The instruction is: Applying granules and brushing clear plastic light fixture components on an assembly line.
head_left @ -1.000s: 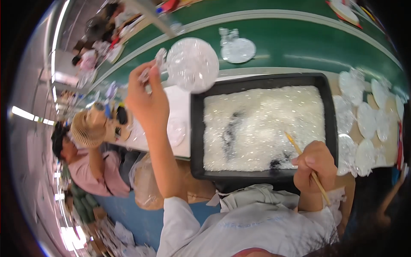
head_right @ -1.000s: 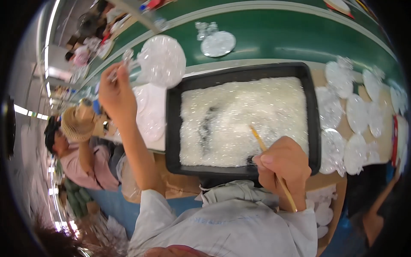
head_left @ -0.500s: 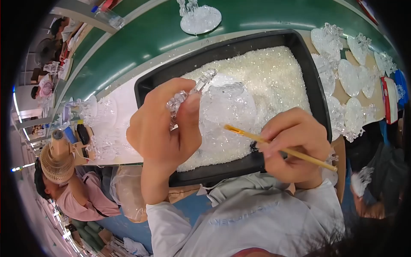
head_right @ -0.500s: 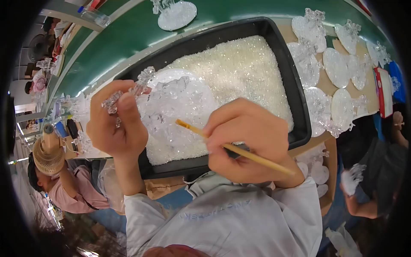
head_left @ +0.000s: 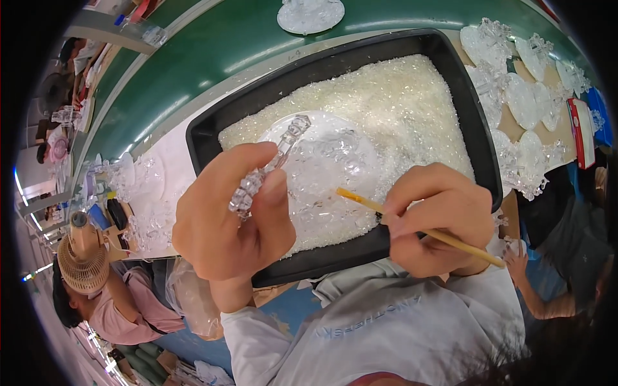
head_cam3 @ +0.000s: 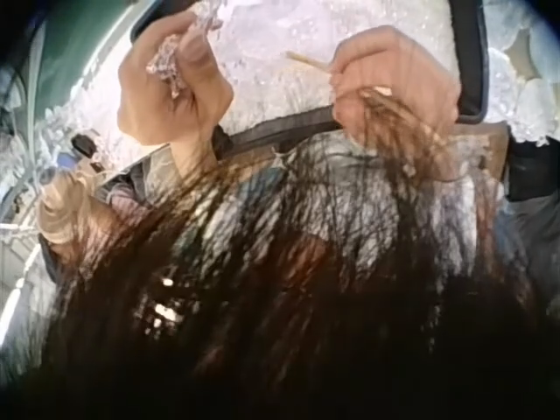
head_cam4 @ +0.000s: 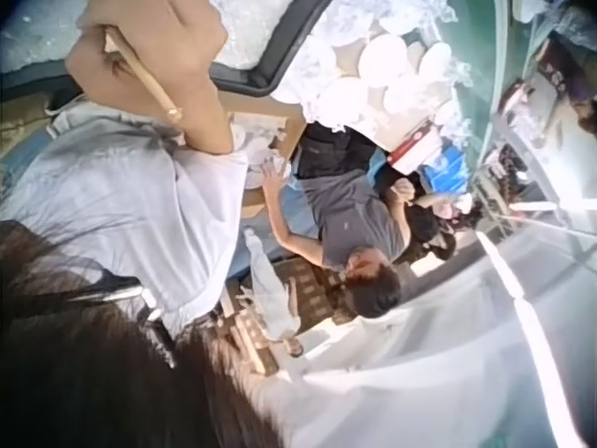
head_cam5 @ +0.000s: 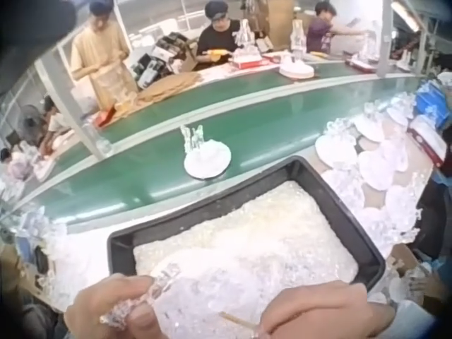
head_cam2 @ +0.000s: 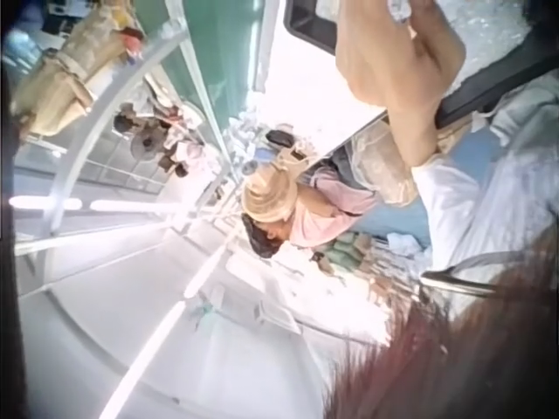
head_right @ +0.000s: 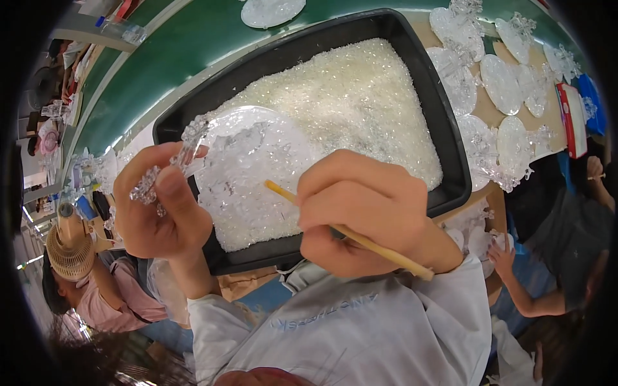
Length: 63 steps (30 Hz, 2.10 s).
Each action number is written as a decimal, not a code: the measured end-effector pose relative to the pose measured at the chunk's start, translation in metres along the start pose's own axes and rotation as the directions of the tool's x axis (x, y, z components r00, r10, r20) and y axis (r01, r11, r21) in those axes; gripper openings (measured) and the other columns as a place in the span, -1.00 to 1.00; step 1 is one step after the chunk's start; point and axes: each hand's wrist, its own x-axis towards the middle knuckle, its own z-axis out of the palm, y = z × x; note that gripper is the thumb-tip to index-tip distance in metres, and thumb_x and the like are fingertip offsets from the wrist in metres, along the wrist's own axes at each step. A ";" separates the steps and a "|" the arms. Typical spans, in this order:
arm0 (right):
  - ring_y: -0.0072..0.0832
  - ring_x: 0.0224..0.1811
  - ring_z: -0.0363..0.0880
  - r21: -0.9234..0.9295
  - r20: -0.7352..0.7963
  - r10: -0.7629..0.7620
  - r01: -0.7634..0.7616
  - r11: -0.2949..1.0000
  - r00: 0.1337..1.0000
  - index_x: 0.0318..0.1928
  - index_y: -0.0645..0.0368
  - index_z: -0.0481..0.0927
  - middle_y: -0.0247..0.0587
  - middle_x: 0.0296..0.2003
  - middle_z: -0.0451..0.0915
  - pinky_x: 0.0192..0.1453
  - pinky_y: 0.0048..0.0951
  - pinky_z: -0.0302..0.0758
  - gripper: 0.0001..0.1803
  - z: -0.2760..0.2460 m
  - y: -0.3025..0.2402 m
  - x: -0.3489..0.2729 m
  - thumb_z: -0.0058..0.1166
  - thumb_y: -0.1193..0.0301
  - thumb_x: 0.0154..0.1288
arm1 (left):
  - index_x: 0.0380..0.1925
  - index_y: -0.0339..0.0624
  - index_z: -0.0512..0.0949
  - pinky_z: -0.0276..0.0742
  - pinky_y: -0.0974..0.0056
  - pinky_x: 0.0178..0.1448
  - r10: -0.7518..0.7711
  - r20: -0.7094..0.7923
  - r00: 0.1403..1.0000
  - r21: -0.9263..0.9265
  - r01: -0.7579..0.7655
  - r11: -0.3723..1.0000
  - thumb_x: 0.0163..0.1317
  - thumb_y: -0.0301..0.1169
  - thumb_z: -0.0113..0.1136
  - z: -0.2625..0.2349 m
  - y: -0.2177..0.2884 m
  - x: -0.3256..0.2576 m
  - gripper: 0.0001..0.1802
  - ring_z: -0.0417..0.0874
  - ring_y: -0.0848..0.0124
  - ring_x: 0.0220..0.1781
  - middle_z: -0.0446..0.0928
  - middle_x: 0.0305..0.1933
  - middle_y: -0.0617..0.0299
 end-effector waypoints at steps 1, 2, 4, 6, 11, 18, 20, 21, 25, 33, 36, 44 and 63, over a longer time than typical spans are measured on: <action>-0.37 -0.51 0.63 0.002 -0.025 -0.008 0.008 1.000 1.000 -0.34 0.28 0.60 0.00 -0.36 0.61 -0.43 -0.50 0.59 -0.69 -0.001 0.001 -0.001 0.16 0.76 -0.22 | -0.45 -0.44 0.37 0.61 0.31 -0.44 -0.011 0.039 0.999 0.022 0.011 1.000 0.17 -0.60 0.28 -0.001 0.001 0.001 -0.77 0.67 0.18 -0.53 0.65 -0.40 -0.08; -0.37 -0.51 0.63 0.002 -0.027 -0.008 0.008 1.000 1.000 -0.34 0.28 0.60 0.00 -0.36 0.61 -0.43 -0.50 0.59 -0.69 0.000 0.002 -0.001 0.16 0.76 -0.22 | -0.45 -0.44 0.37 0.61 0.31 -0.44 -0.010 0.040 0.999 0.021 0.009 1.000 0.17 -0.60 0.28 -0.001 0.002 0.002 -0.77 0.67 0.18 -0.53 0.65 -0.40 -0.08; -0.39 -0.54 0.61 0.064 -0.011 -0.003 0.004 0.998 1.000 -0.36 0.27 0.60 0.00 -0.38 0.61 -0.46 -0.51 0.56 -0.70 0.004 0.003 0.000 0.14 0.75 -0.24 | -0.45 -0.43 0.36 0.61 0.32 -0.45 -0.015 0.073 0.997 0.036 0.013 0.999 0.16 -0.62 0.28 -0.002 0.004 0.004 -0.77 0.67 0.19 -0.52 0.66 -0.39 -0.06; -0.40 -0.53 0.61 0.014 -0.023 -0.001 0.001 1.000 1.000 -0.37 0.26 0.60 0.00 -0.39 0.61 -0.47 -0.51 0.56 -0.71 0.004 0.001 -0.001 0.13 0.74 -0.24 | -0.46 -0.43 0.40 0.61 0.33 -0.43 -0.021 0.040 0.999 0.012 0.021 1.000 0.16 -0.61 0.27 0.000 0.003 0.002 -0.80 0.67 0.20 -0.52 0.66 -0.39 -0.06; -0.40 -0.53 0.61 0.044 -0.073 0.014 -0.011 0.999 0.997 -0.39 0.26 0.60 -0.02 -0.40 0.60 -0.47 -0.49 0.56 -0.73 0.001 0.002 -0.003 0.13 0.74 -0.24 | -0.40 -0.47 0.58 0.39 0.48 -0.46 -0.071 -0.065 0.995 0.069 0.075 0.995 0.41 -0.30 0.12 0.003 0.003 -0.004 -0.63 0.56 0.50 -0.58 0.69 -0.39 0.09; -0.39 -0.54 0.60 -0.028 -0.126 -0.076 0.073 0.997 0.989 -0.39 0.27 0.58 -0.03 -0.40 0.60 -0.49 -0.50 0.54 -0.72 0.006 0.007 0.001 0.12 0.76 -0.24 | -0.30 -0.48 0.57 0.61 0.37 -0.31 -0.116 -0.011 0.993 0.024 0.116 0.993 0.22 -0.52 0.25 -0.002 0.005 -0.009 -0.82 0.70 0.28 -0.47 0.68 -0.40 0.02; -0.39 -0.54 0.60 -0.086 -0.165 -0.137 0.124 0.989 0.977 -0.39 0.26 0.57 -0.03 -0.41 0.60 -0.49 -0.51 0.53 -0.71 0.006 0.007 0.001 0.12 0.76 -0.25 | -0.30 -0.49 0.56 0.61 0.37 -0.31 -0.125 -0.015 0.992 -0.005 0.125 0.992 0.22 -0.51 0.24 -0.002 0.006 -0.007 -0.82 0.70 0.28 -0.47 0.68 -0.40 0.02; -0.39 -0.54 0.60 -0.062 -0.131 -0.107 0.099 0.993 0.986 -0.39 0.26 0.57 -0.03 -0.41 0.60 -0.49 -0.51 0.53 -0.71 0.004 0.004 0.000 0.13 0.76 -0.26 | -0.30 -0.49 0.56 0.61 0.37 -0.32 -0.110 0.019 0.994 0.008 0.110 0.994 0.22 -0.52 0.25 -0.003 0.008 -0.004 -0.82 0.70 0.27 -0.47 0.68 -0.40 0.01; -0.39 -0.55 0.59 -0.065 -0.120 -0.091 0.084 0.994 0.989 -0.38 0.28 0.56 -0.03 -0.41 0.60 -0.49 -0.51 0.53 -0.70 0.003 0.004 0.000 0.13 0.77 -0.26 | -0.31 -0.50 0.55 0.61 0.35 -0.34 -0.115 0.030 0.993 -0.010 0.116 0.993 0.21 -0.53 0.25 -0.002 0.010 -0.005 -0.82 0.70 0.25 -0.48 0.67 -0.41 0.00; -0.34 -0.53 0.60 -0.117 -0.085 -0.144 0.133 0.984 0.986 -0.38 0.27 0.57 -0.02 -0.40 0.60 -0.47 -0.49 0.54 -0.68 0.009 0.008 0.000 0.16 0.78 -0.28 | -0.28 -0.53 0.54 0.61 0.34 -0.36 -0.099 0.062 0.993 -0.035 0.102 0.994 0.22 -0.53 0.24 -0.002 0.008 -0.005 -0.80 0.69 0.22 -0.50 0.66 -0.43 0.01; -0.32 -0.51 0.61 -0.133 -0.063 -0.148 0.139 0.981 0.987 -0.36 0.27 0.58 0.00 -0.39 0.61 -0.46 -0.45 0.56 -0.67 0.008 0.008 0.000 0.17 0.78 -0.28 | -0.27 -0.50 0.55 0.60 0.33 -0.35 -0.092 0.043 0.995 -0.066 0.095 0.993 0.22 -0.52 0.25 -0.001 0.007 -0.006 -0.81 0.68 0.21 -0.50 0.65 -0.43 0.01; -0.38 -0.54 0.57 0.075 -0.404 -0.255 0.310 0.948 0.878 -0.36 0.23 0.58 -0.12 -0.37 0.58 -0.50 -0.47 0.53 -0.73 -0.007 0.003 -0.015 0.26 0.65 -0.19 | -0.27 -0.29 0.48 0.26 0.32 -0.63 0.185 0.109 0.977 -0.231 -0.157 0.960 0.13 -0.47 0.29 -0.018 0.002 -0.007 -0.78 0.42 0.34 -0.66 0.63 -0.36 -0.19; -0.36 -0.49 0.61 0.143 -0.107 0.021 -0.006 0.990 0.994 -0.37 0.26 0.57 -0.04 -0.38 0.56 -0.44 -0.45 0.58 -0.78 -0.009 -0.002 -0.004 0.15 0.72 -0.11 | -0.10 -0.14 0.39 0.01 0.44 -0.63 0.502 0.142 0.853 -0.166 -0.479 0.862 0.42 -0.17 0.04 -0.014 0.012 -0.013 -0.72 0.25 0.55 -0.71 0.65 -0.46 0.02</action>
